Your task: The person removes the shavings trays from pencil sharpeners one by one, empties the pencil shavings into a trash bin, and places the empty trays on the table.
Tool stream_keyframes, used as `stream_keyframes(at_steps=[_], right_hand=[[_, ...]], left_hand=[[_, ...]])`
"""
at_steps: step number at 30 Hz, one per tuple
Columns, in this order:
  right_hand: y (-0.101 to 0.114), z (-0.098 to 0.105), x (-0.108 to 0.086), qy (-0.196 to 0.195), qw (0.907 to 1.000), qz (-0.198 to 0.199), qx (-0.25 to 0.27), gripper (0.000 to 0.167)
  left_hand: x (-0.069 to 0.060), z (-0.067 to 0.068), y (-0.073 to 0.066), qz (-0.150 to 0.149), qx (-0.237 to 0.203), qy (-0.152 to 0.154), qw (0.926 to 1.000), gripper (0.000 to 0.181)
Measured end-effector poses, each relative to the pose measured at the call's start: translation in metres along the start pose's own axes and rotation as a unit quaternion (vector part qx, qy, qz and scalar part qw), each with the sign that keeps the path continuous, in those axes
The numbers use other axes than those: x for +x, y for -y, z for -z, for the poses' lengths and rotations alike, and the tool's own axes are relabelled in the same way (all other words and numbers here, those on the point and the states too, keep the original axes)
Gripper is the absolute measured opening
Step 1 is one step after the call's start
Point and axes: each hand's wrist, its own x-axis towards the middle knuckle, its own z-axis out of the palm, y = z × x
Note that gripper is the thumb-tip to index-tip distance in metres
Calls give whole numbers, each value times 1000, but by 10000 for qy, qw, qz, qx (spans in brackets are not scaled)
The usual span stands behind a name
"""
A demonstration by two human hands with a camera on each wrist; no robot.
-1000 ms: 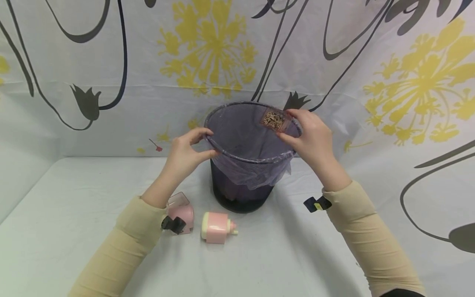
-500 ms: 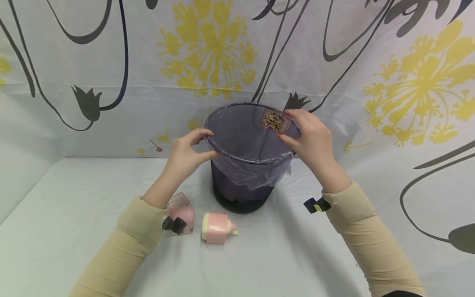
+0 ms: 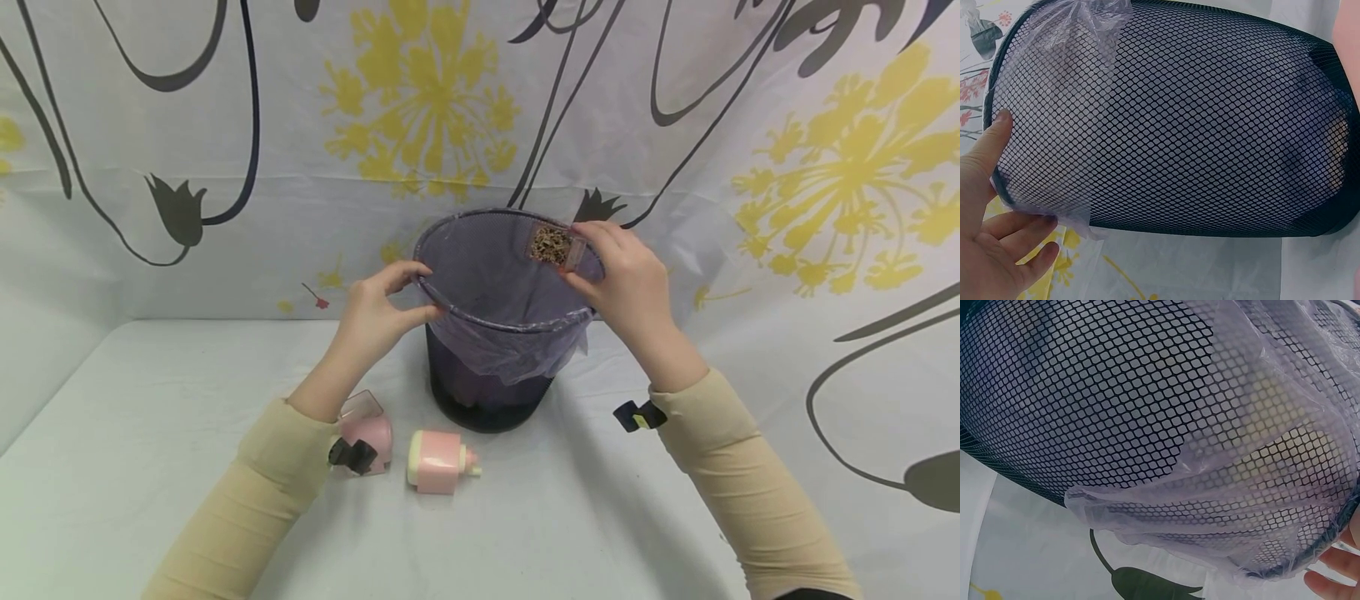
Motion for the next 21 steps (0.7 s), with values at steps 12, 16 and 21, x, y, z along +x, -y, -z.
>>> stream_keyframes(at_steps=[12, 16, 21], right_hand=[[2, -2, 0, -217, 9995, 229, -38, 58], [1, -3, 0, -278, 9992, 273, -33, 58], [2, -4, 0, -376, 9987, 357, -5, 59]], left_hand=[[0, -1, 2, -102, 58, -32, 9999, 47], [0, 0, 2, -68, 79, 12, 9999, 48], [0, 0, 1, -17, 109, 74, 9999, 50]])
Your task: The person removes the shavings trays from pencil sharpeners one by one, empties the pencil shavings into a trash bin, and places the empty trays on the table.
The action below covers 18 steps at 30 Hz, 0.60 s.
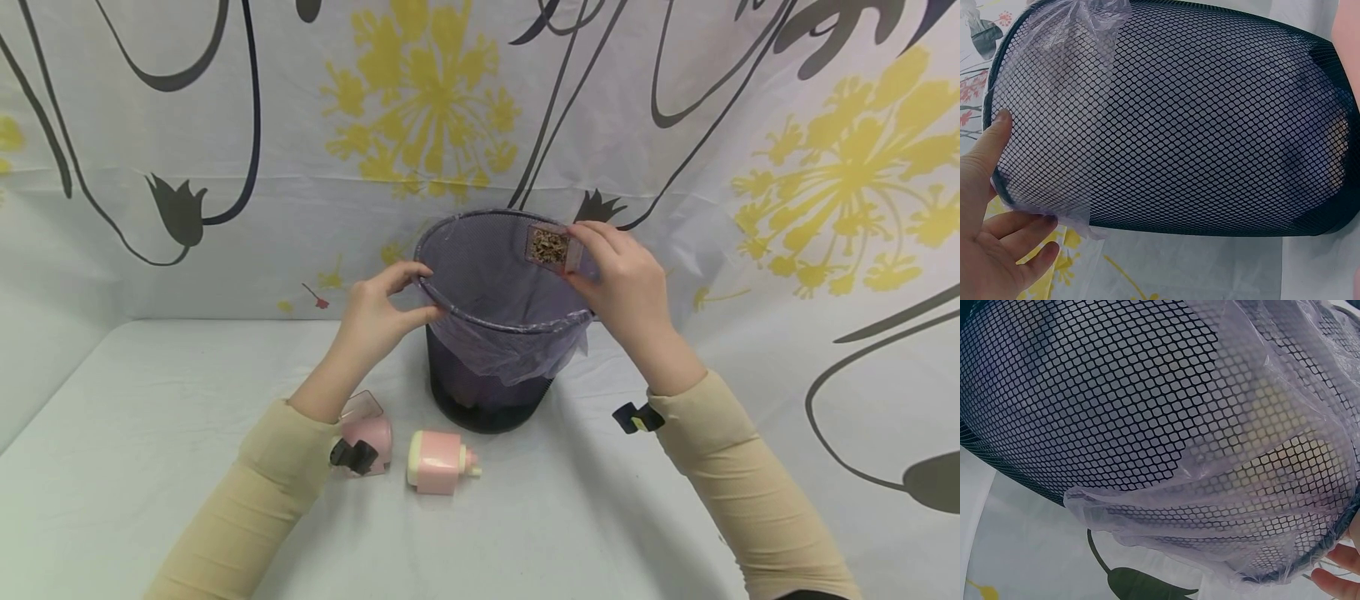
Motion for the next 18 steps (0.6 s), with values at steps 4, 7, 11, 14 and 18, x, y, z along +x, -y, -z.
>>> stream_keyframes(at_steps=[4, 7, 11, 14, 18], right_hand=[[0, -1, 0, -72, 9999, 103, -14, 58], [0, -1, -1, -99, 9997, 194, -65, 58], [0, 0, 0, -126, 9994, 299, -106, 57], [1, 0, 0, -156, 9992, 364, -116, 56], [3, 0, 1, -199, 9987, 438, -159, 55]], left_hand=[[0, 0, 0, -23, -10, -15, 10000, 50], [-1, -1, 0, -36, -9, -29, 10000, 49], [-1, -1, 0, -64, -20, -31, 10000, 50], [-1, 0, 0, -58, -29, -30, 10000, 49], [-1, 0, -1, -35, -21, -19, 10000, 48]])
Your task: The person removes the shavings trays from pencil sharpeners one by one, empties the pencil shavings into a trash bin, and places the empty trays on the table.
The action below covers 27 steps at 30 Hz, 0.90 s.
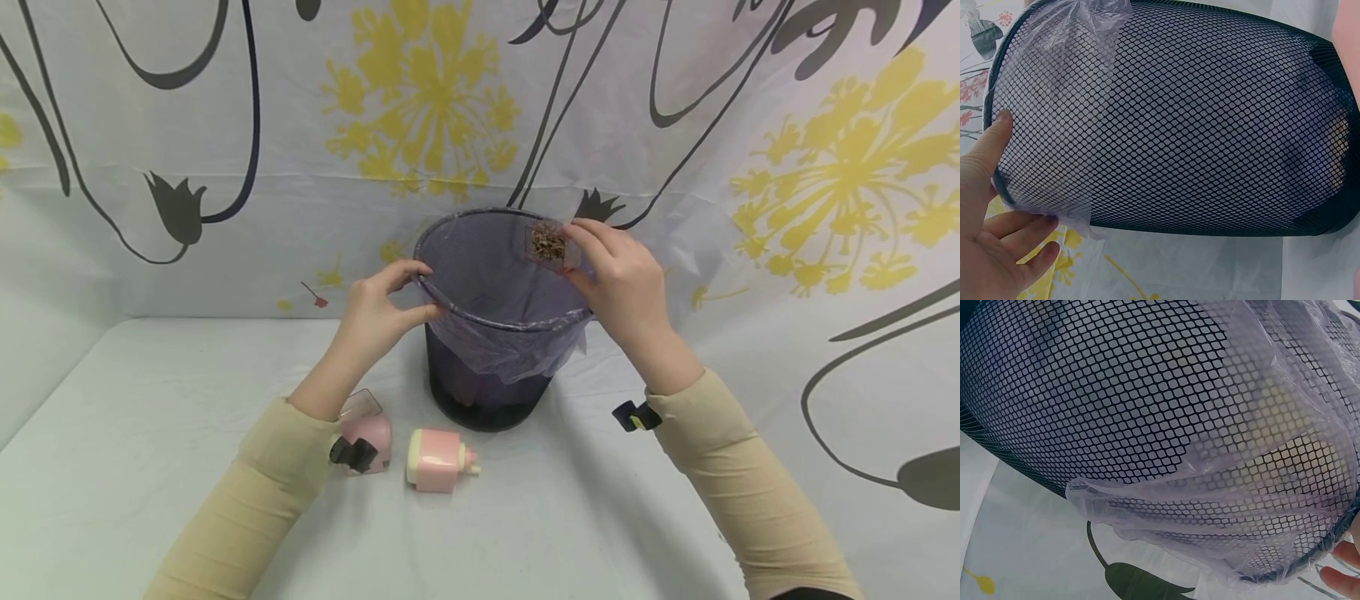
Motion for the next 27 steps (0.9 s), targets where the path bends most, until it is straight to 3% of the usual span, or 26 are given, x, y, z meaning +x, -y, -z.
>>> stream_keyframes(at_steps=[27], right_hand=[[1, 1, 1, -58, 9982, 443, -395, 50]], left_hand=[[0, -1, 1, -77, 17, -42, 10000, 48]])
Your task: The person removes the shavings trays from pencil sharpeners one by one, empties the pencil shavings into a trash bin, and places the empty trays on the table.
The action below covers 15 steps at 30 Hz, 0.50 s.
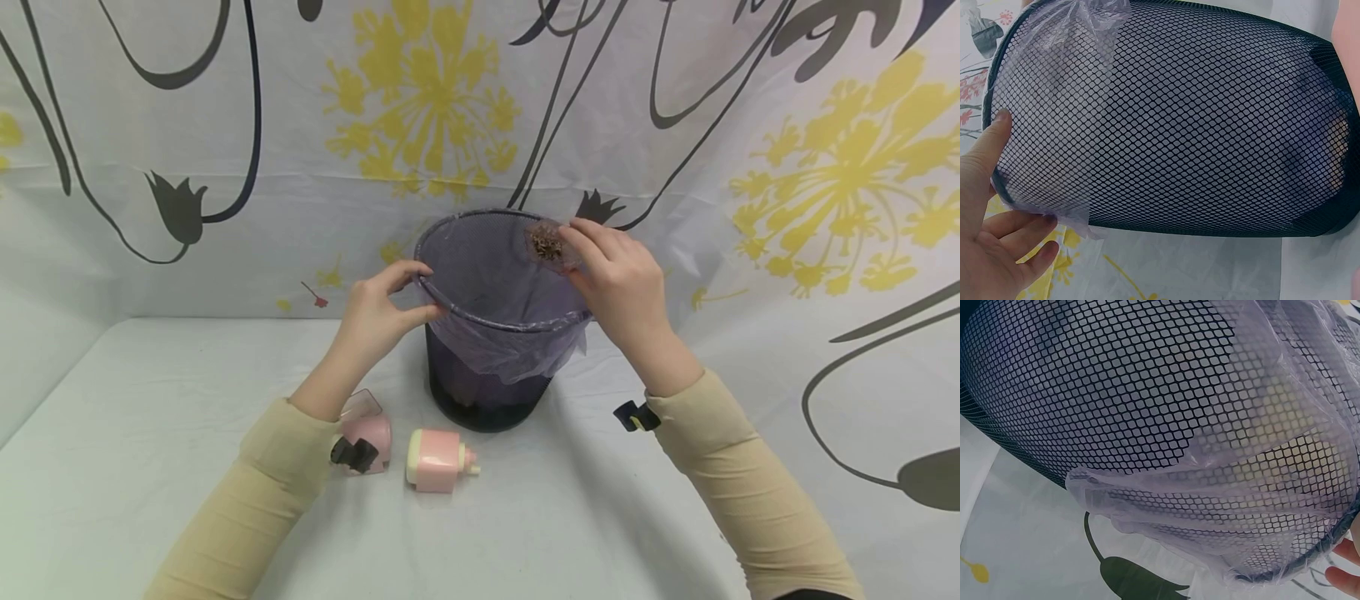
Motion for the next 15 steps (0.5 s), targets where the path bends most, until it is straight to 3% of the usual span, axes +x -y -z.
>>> stream_keyframes(at_steps=[15], right_hand=[[2, -1, 1, -297, 9993, 227, -17, 46]], left_hand=[[-1, 0, 0, -75, 9, -21, 10000, 48]])
